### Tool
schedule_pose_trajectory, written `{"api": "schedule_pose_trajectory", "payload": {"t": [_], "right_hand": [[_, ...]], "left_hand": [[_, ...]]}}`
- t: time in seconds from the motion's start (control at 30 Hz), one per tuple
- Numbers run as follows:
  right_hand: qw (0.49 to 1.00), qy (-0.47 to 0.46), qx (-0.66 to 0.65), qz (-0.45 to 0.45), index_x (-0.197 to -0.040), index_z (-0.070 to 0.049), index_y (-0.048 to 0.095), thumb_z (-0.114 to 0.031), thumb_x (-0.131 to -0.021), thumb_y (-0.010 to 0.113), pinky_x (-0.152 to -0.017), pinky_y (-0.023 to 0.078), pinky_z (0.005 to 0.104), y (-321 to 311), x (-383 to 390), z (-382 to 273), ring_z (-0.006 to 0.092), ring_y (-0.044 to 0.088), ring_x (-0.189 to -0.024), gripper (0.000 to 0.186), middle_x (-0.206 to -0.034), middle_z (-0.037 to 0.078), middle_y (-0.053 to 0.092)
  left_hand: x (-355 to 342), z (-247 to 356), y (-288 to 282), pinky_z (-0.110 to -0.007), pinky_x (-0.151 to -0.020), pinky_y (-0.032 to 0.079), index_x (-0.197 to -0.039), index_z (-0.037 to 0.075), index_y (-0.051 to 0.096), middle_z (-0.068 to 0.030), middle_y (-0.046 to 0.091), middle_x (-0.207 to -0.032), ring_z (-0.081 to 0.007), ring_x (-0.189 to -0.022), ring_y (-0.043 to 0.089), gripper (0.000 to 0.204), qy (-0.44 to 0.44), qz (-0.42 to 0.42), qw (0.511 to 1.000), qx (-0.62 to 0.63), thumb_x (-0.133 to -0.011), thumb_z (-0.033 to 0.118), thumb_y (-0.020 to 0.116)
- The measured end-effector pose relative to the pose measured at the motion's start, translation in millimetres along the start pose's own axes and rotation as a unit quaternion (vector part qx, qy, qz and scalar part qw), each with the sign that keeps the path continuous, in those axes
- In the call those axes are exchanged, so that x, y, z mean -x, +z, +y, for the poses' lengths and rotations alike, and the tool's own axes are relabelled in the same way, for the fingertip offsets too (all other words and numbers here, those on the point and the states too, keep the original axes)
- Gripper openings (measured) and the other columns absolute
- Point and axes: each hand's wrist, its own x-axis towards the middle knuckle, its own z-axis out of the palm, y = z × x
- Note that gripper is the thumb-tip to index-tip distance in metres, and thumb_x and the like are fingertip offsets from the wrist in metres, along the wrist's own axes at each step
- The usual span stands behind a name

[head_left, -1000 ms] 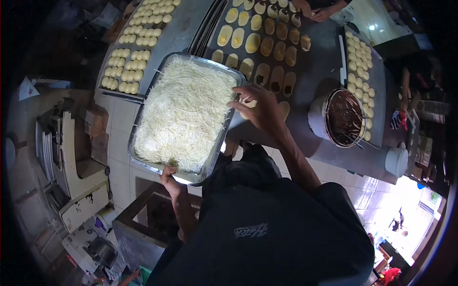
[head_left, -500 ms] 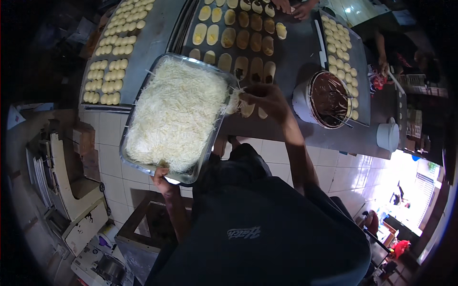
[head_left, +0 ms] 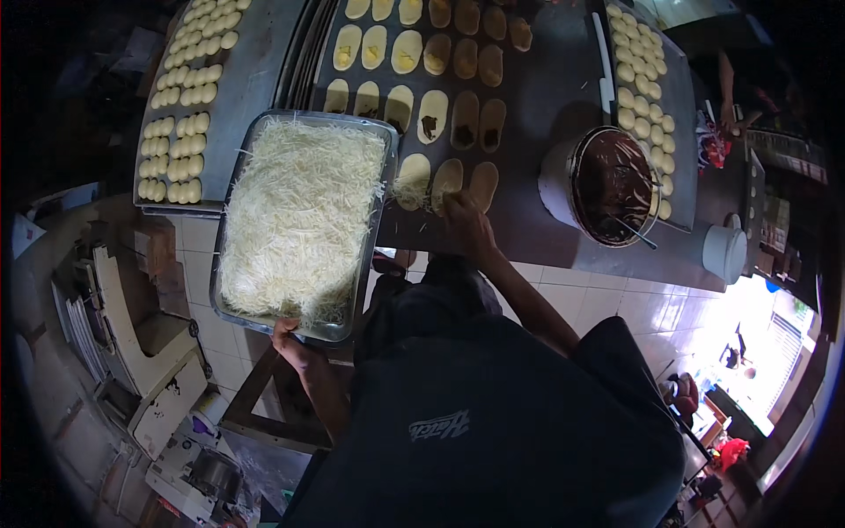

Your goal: Preparing dough by applying chocolate filling, adding toppings, and rolling them into shapes.

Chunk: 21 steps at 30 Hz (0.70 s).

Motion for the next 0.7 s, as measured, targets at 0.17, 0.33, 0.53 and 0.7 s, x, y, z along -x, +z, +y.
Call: {"api": "schedule_pose_trajectory", "payload": {"t": [0.17, 0.33, 0.53, 0.7], "right_hand": [[0.983, 0.032, 0.070, -0.164, -0.089, -0.002, 0.066, -0.005, -0.076, 0.065, -0.062, 0.044, 0.0315, -16, -25, 1, 0.0209, 0.058, -0.073, 0.013, -0.086, 0.007, 0.061], [0.996, 0.031, -0.062, -0.059, -0.091, -0.003, 0.066, -0.005, -0.075, 0.067, -0.060, 0.044, 0.0323, -22, -26, 5, 0.0209, 0.057, -0.070, 0.016, -0.086, 0.007, 0.061], [0.989, 0.003, -0.140, 0.037, -0.092, -0.002, 0.067, -0.006, -0.074, 0.069, -0.059, 0.043, 0.0323, -95, -58, -140, 0.0193, 0.055, -0.064, 0.019, -0.083, 0.007, 0.060], [0.996, -0.008, -0.010, -0.087, -0.096, -0.001, 0.068, -0.010, -0.076, 0.070, -0.060, 0.044, 0.0296, -94, -64, -149, 0.0170, 0.055, -0.063, 0.022, -0.082, 0.007, 0.062]], "left_hand": [[-11, -8, -25, -0.034, -0.085, 0.041, -0.066, 0.006, 0.054, -0.0064, 0.059, -0.080, -0.0194, -0.079, 0.053, 0.012, 0.033, -0.098, 0.995, 0.006, -0.075, 0.004, 0.046], [-36, -13, -42, -0.035, -0.086, 0.041, -0.067, 0.007, 0.052, -0.0073, 0.059, -0.081, -0.0196, -0.082, 0.053, 0.012, 0.081, -0.213, 0.973, 0.024, -0.077, 0.005, 0.045], [-51, -1, -44, -0.036, -0.088, 0.041, -0.068, 0.007, 0.052, -0.0070, 0.059, -0.081, -0.0202, -0.083, 0.053, 0.011, 0.063, -0.201, 0.976, 0.050, -0.078, 0.008, 0.047], [-53, 4, -36, -0.038, -0.090, 0.041, -0.069, 0.007, 0.052, -0.0068, 0.058, -0.081, -0.0208, -0.083, 0.054, 0.012, 0.015, -0.196, 0.979, 0.049, -0.079, 0.012, 0.049]]}}
